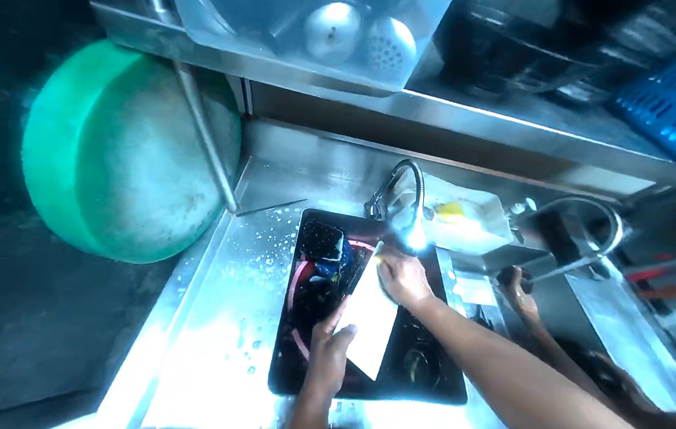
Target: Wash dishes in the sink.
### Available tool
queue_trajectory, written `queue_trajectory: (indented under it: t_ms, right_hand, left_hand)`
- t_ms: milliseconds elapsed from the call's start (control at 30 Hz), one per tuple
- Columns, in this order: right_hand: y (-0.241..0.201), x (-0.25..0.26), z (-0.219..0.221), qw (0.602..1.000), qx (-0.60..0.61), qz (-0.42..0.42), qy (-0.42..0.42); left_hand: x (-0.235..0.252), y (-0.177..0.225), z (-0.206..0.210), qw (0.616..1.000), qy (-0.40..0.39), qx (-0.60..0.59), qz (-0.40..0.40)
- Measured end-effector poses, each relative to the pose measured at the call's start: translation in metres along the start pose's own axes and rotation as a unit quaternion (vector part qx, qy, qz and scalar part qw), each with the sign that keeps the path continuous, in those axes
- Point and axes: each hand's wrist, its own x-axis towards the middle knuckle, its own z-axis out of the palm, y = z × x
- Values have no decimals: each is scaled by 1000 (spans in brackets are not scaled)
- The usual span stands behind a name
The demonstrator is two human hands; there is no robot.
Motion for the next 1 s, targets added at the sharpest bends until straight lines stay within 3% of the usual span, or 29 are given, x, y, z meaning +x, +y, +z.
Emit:
queue_trajectory:
  t_ms: [100,233,300,367,467,600,667,733,767,833,933,1000]
  right_hand:
    - [3,10,10,993,20,109,48]
    - [2,-5,29,995,-26,34,84]
    - [7,0,31,981,50,159,97]
    - [6,5,36,933,164,283,149]
    - [-17,-14,48,843,342,376,175]
    - [-34,-50,66,708,578,384,133]
    - [-17,-68,64,684,626,365,89]
    - [14,-88,53,720,582,370,80]
    - [34,-95,45,745,537,384,91]
    - [81,-108,28,764,449,445,130]
    - [157,-127,11,715,390,560,151]
    - [207,-128,3,654,438,602,133]
  left_hand:
    - [-2,2,1,1000,-15,19,15]
    - [-2,-1,4,998,1,48,44]
    - [-2,-2,9,995,0,85,59]
    - [5,-4,16,996,27,66,62]
    - [28,-11,36,991,120,-60,4]
    - [68,-35,48,955,179,-224,-74]
    - [73,-50,57,947,190,-231,-113]
    - [71,-77,62,968,160,-119,-150]
    - [72,-94,61,981,107,-12,-160]
    - [75,-117,59,968,-27,171,-180]
    - [81,-138,59,927,-73,307,-203]
    - [90,-144,70,876,-83,426,-209]
